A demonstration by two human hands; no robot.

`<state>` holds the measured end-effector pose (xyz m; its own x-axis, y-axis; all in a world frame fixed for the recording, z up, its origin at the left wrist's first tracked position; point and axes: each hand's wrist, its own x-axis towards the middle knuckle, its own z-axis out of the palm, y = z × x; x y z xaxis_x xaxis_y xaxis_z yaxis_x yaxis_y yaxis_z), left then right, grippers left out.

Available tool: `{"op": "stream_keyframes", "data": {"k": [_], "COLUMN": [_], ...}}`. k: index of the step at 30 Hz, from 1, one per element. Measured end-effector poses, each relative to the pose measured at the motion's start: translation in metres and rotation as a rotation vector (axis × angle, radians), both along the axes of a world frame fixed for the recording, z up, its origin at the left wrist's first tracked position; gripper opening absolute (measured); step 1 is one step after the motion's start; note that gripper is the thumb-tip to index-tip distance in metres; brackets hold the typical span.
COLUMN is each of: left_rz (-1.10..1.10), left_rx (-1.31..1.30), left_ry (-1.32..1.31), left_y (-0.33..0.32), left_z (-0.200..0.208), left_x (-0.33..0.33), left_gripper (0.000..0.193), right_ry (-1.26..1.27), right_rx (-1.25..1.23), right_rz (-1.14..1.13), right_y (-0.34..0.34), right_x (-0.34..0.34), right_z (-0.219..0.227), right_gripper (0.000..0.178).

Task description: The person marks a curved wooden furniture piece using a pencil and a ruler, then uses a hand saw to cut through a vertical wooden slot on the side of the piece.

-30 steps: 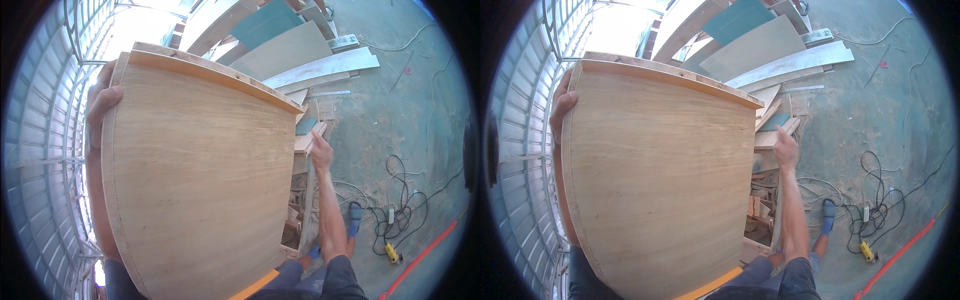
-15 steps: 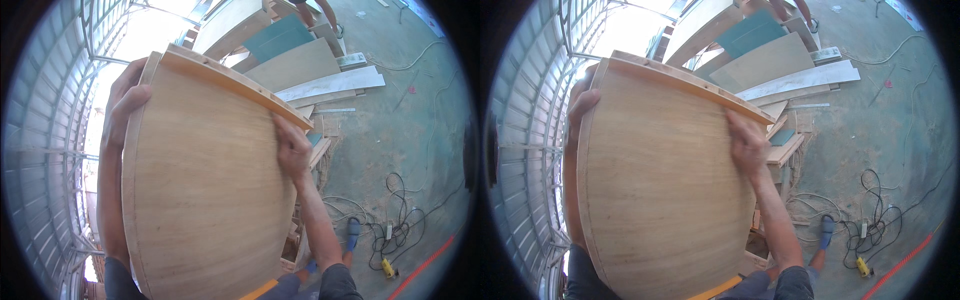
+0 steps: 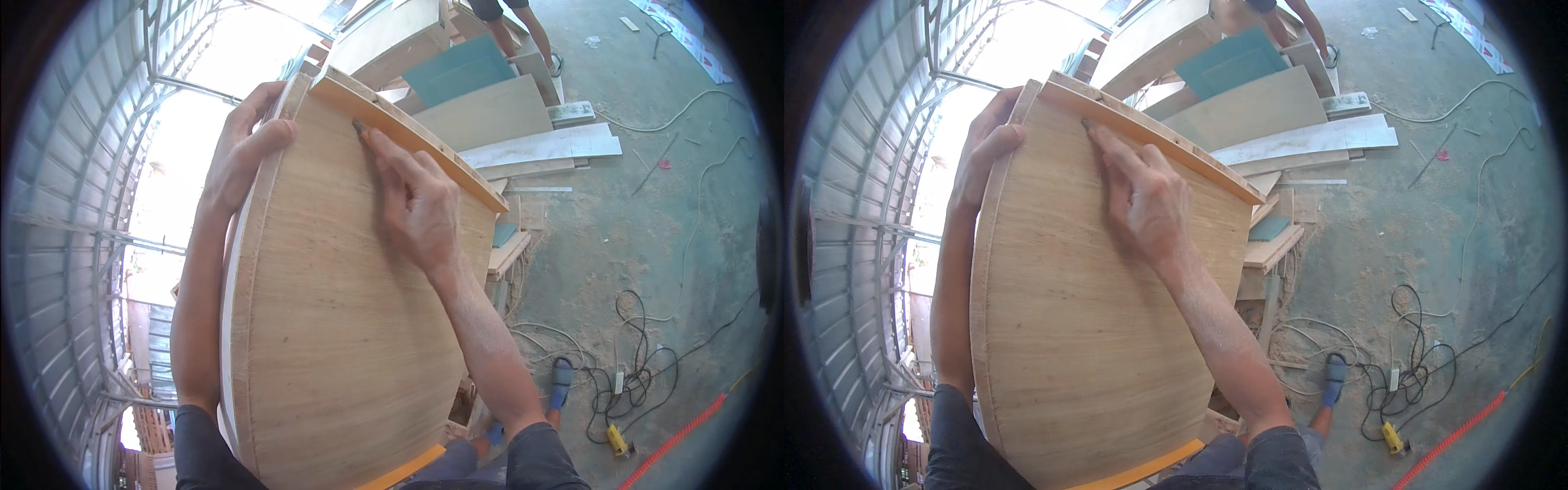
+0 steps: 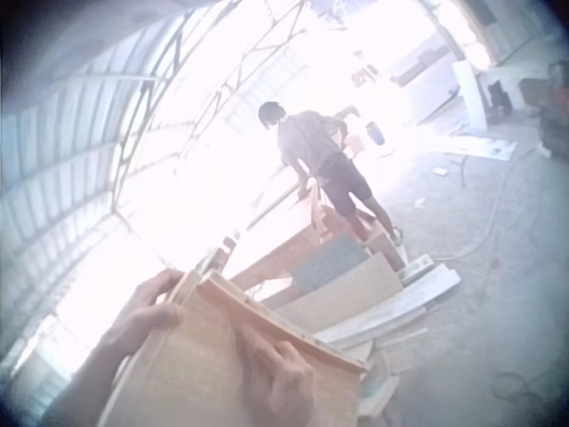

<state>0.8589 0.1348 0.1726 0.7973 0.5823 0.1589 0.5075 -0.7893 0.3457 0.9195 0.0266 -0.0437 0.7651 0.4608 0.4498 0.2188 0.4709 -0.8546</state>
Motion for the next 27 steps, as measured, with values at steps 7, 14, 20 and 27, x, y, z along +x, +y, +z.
{"op": "stream_keyframes", "data": {"k": [7, 14, 20, 27], "left_rz": [-0.067, -0.017, -0.085, 0.018], "left_rx": [0.000, -0.048, 0.002, 0.052], "left_ry": [-0.010, -0.022, -0.032, 0.026], "left_y": [0.003, 0.011, 0.010, 0.004], "left_z": [0.001, 0.003, 0.003, 0.003], "left_x": [-0.004, -0.011, -0.006, -0.009], "left_gripper": [0.080, 0.078, 0.082, 0.088], "right_ry": [0.326, 0.056, -0.026, 0.314], "right_rx": [-0.414, 0.033, 0.078, -0.515], "right_rz": [-0.141, -0.048, -0.096, -0.038], "right_y": [-0.032, -0.012, 0.019, -0.028], "right_x": [-0.026, -0.005, 0.004, -0.017], "right_z": [-0.257, -0.035, 0.025, -0.170], "right_gripper": [0.038, 0.039, 0.042, 0.039]}}
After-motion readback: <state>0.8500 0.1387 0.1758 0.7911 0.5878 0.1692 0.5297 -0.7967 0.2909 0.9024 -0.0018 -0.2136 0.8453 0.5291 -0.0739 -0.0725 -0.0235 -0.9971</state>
